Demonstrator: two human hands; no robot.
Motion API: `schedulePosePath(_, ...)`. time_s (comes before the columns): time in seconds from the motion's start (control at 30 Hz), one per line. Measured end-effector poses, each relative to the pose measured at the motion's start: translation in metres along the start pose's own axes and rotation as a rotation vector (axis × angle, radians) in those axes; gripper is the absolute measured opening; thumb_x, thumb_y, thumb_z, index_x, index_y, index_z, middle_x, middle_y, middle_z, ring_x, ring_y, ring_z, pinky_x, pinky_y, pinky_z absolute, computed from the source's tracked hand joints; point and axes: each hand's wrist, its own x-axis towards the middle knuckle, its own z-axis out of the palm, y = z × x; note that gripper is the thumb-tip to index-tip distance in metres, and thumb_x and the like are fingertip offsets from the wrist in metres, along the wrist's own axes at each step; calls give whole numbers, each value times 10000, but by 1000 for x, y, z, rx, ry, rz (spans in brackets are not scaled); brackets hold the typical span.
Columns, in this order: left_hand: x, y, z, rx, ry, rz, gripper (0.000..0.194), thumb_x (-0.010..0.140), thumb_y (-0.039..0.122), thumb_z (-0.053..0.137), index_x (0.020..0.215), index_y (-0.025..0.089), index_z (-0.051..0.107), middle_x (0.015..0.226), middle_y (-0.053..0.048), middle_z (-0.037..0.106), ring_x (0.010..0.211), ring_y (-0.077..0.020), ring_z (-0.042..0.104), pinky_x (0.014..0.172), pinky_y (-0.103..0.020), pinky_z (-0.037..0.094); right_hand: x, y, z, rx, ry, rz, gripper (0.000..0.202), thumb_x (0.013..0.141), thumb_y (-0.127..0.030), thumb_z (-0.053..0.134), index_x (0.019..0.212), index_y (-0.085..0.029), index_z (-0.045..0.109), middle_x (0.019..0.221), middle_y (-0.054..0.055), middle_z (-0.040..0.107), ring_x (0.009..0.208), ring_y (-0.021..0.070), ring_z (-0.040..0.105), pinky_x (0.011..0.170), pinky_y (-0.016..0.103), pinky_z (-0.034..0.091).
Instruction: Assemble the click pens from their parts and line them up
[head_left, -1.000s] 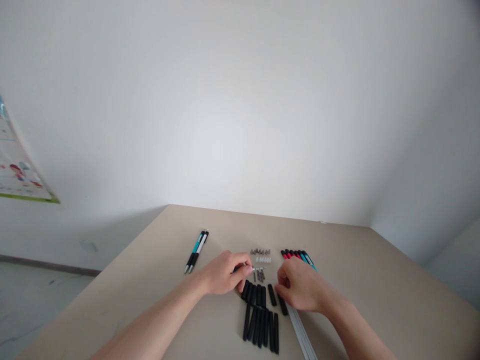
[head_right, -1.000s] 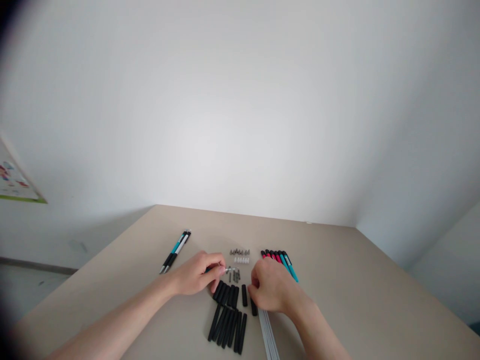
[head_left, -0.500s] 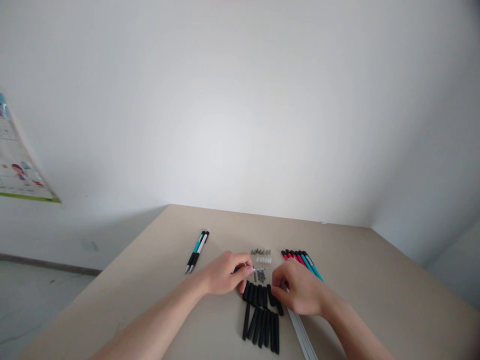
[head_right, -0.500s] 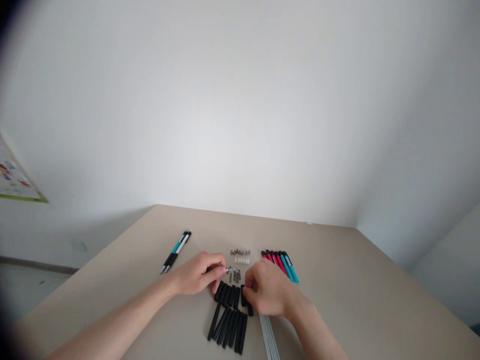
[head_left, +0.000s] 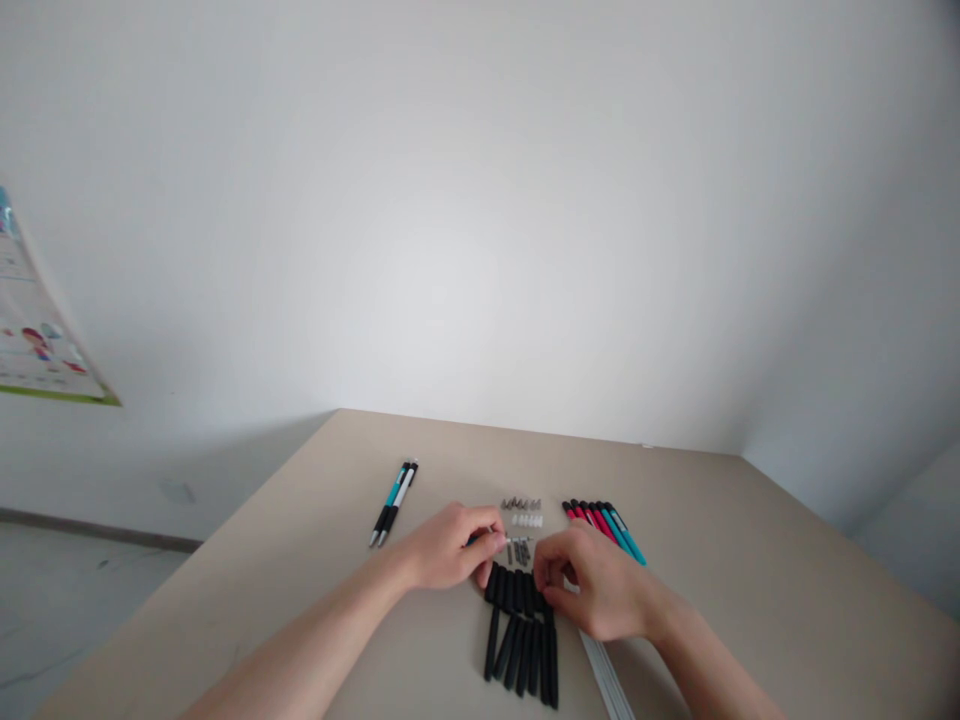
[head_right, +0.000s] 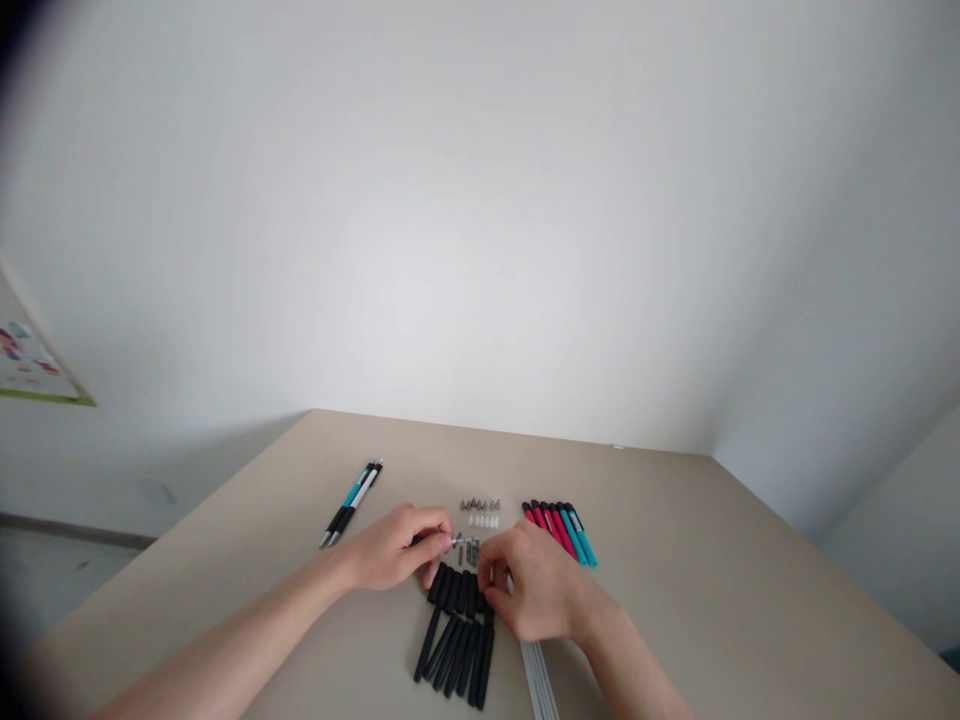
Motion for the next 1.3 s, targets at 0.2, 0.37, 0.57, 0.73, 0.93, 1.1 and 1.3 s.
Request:
schedulePosePath(0.2,0,-1,0,21,22,-21,250,951,334,394,816,170,524,569,35,608,550,-109,573,593,-190,410,-3,-3,-1,121,-118,31,203,606,-85,537,693,-181,693,523,-42,562,485,86,495,466,158,340)
schedulePosePath(0.37,0,-1,-1,12,37,-46,252,949,336,385,821,174,531,563,31,599,542,-115,557,578,-196,402,-10,-13,-6,152,-240,90,212,611,-109,552,709,-196,719,495,-55,500,435,69,421,389,148,261)
schedulePosePath(0.57,-1,0,-2,18,50,-32,265,946,346,388,800,179,533,563,28,594,542,-120,550,581,-200,399,-12,-18,-6,83,-287,98,224,588,-108,593,699,-229,746,500,-61,513,436,67,441,371,141,251)
schedulePosePath(0.73,-1,2,-3,24,47,-32,270,947,354,385,810,178,537,570,24,597,545,-121,549,582,-202,397,-10,-16,-4,55,-306,125,184,583,-148,688,723,-242,761,510,-67,541,434,69,450,366,144,256)
schedulePosePath(0.93,-1,0,-2,10,47,-26,256,948,340,385,813,180,532,559,24,591,534,-122,544,566,-199,393,-14,-18,-7,30,-338,139,142,552,-194,758,693,-216,757,475,-74,516,409,68,437,352,153,244)
schedulePosePath(1.1,0,-1,-1,78,123,-21,289,954,354,370,790,182,534,561,24,591,533,-123,543,571,-203,388,-6,-8,-6,266,-210,136,98,637,-158,632,711,-170,695,495,-69,498,427,61,403,380,159,243)
schedulePosePath(1.3,3,-1,-2,160,307,18,300,975,347,326,774,196,488,523,52,545,487,-104,503,559,-199,360,16,2,3,705,404,176,214,739,-366,622,721,-163,555,491,-44,517,441,65,362,436,194,268)
